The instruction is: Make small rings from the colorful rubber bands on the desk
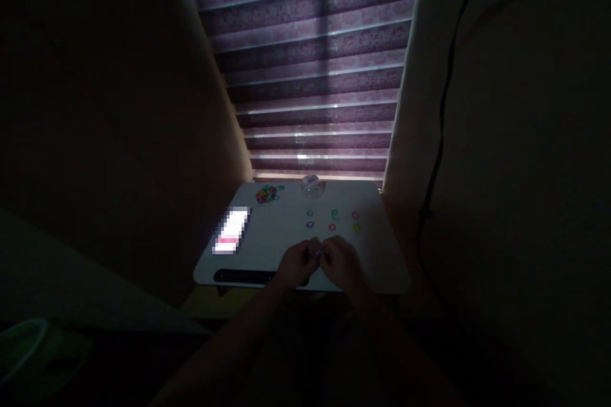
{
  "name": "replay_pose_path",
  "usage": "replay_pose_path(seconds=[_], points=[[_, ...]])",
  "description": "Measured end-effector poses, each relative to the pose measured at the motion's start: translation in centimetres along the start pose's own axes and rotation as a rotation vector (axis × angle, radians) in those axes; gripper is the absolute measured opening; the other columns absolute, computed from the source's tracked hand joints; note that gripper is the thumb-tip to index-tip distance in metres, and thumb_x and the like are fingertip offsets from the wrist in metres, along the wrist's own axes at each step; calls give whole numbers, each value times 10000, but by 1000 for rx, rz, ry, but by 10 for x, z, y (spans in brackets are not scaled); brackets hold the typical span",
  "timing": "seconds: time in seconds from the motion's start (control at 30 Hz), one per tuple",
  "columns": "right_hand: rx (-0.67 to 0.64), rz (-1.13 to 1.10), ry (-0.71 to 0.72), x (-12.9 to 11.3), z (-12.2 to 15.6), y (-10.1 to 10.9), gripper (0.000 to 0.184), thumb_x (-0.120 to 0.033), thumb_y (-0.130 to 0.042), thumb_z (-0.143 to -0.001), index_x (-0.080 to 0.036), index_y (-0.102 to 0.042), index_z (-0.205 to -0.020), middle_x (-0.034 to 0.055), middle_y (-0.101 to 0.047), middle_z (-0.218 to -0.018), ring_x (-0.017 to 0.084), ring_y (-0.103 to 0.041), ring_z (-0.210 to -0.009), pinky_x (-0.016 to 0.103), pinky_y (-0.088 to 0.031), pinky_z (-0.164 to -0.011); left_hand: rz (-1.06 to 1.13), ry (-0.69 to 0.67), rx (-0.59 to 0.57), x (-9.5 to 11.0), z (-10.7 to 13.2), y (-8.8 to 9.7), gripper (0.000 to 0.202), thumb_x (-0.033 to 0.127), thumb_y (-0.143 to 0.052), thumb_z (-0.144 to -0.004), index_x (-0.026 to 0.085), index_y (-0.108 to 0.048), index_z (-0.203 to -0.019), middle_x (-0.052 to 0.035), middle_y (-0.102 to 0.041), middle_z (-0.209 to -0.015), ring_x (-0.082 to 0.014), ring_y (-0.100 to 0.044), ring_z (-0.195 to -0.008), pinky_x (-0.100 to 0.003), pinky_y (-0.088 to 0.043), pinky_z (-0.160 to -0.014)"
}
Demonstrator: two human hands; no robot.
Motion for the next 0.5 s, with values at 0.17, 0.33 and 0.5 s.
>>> replay_pose_path(seconds=[0.17,0.33,0.5], points=[[-8,-11,20,2,0,-2,102,-149,-564,-774,-209,-613,-841,22,-595,-789,154,-523,-698,255,-375,-632,-4,-14,0,2,0,1,97,270,-605,-816,176,-585,-808,22,-618,-715,-109,-535,-639,-213,-392,-613],[-19,36,21,4,0,-3,61,-157,-569,-768,-211,-593,-754,9,-567,-712,150,-502,-663,259,-355,-621,-4,-17,0,4,1,2,86,265,-606,-816,179,-593,-816,17,-629,-729,-113,-546,-648,-218,-395,-619],[-8,29,24,1,0,-1,49,-168,-573,-770,-212,-592,-763,12,-569,-710,152,-496,-659,261,-350,-617,-1,-7,1,2,0,1,101,278,-612,-815,179,-591,-813,20,-617,-702,-113,-535,-628,-217,-383,-597]])
Point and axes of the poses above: each hand's wrist, its own z-axis away from the middle knuckle, its own y-axis out of the back of the hand, x = y × z, the point moved 3 cm from there along -z, towards the middle knuckle
